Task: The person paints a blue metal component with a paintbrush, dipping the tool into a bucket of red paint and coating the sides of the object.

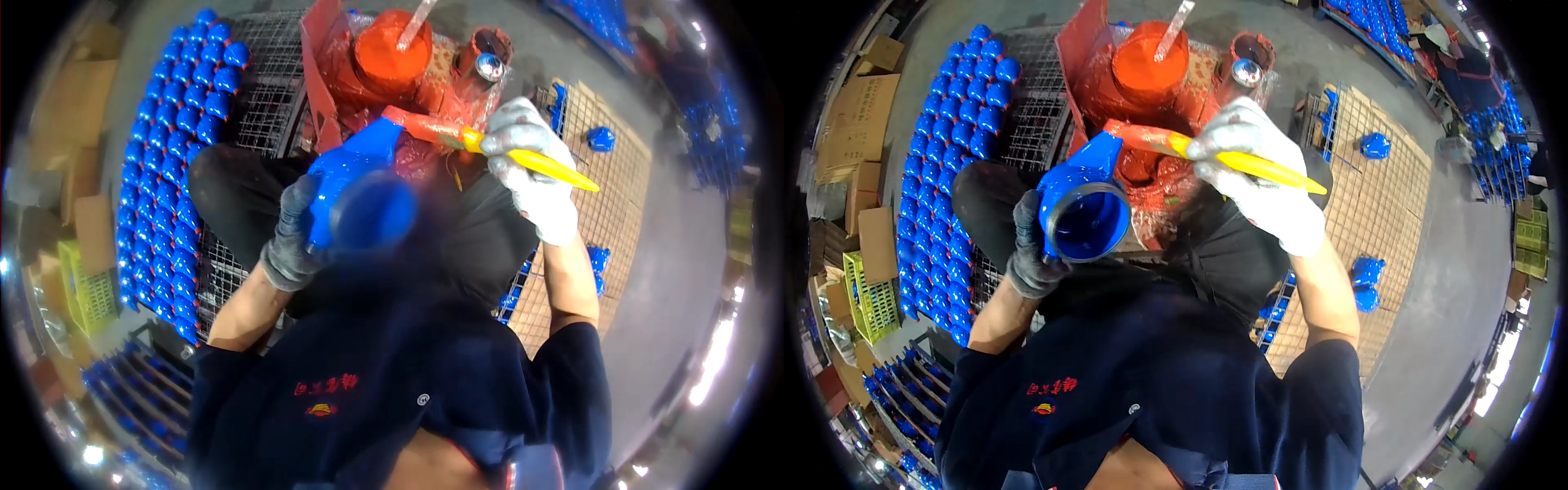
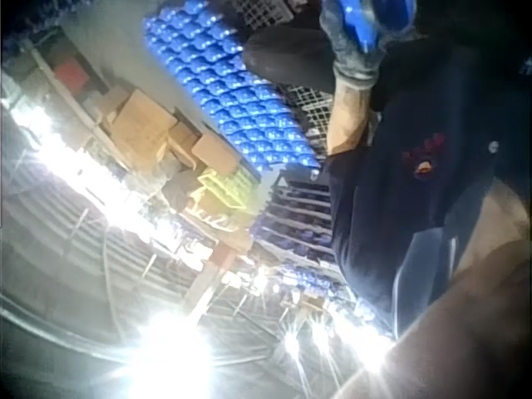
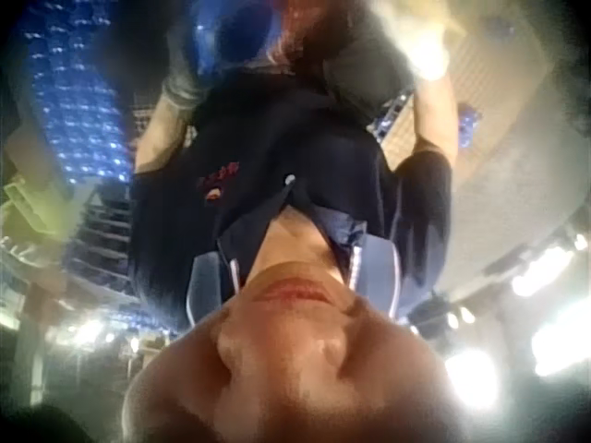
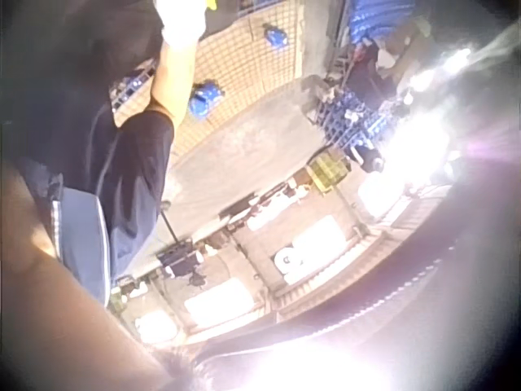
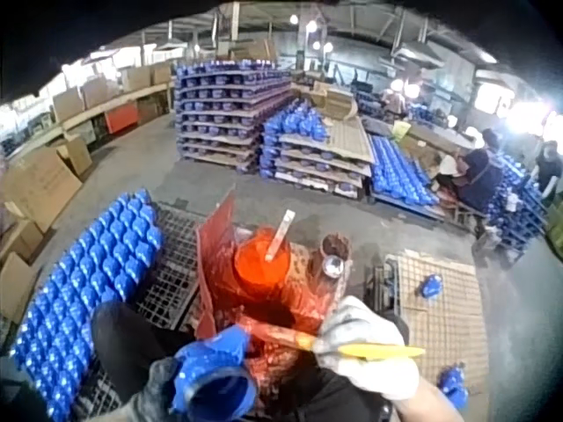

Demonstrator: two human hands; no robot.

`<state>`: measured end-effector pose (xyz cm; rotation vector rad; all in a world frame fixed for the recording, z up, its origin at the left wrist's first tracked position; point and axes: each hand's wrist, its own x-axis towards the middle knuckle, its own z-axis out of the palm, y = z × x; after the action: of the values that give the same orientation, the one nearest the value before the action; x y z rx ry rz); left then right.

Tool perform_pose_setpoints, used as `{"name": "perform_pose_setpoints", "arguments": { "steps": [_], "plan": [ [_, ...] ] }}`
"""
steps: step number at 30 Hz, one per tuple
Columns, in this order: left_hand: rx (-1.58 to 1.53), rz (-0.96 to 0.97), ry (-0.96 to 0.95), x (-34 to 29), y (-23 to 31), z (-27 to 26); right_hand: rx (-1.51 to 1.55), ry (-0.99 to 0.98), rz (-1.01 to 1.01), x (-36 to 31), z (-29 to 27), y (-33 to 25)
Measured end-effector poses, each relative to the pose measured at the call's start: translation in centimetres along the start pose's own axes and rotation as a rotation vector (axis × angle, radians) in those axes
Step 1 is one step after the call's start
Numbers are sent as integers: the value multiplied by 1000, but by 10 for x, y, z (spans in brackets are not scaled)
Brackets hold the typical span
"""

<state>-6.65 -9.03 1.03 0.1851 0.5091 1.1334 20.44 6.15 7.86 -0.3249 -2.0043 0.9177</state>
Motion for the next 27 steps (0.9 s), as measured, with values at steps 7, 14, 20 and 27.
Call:
{"name": "perform_pose_setpoints", "arguments": {
  "steps": [7, 14, 20, 27],
  "plan": [
    [-1010, -404, -460, 34, -44, -31, 238, 220, 82, -36, 21, 58],
    [-1384, -473, -799, 49, -54, -19, 487, 365, 271, -51, 51, 94],
    [-230, 117, -324, 45, 29, -27, -177, 318, 416, -24, -10, 104],
    [-216, 276, -279, 79, 118, -19, -664, -159, 90, 12, 5, 172]
  ]
}}
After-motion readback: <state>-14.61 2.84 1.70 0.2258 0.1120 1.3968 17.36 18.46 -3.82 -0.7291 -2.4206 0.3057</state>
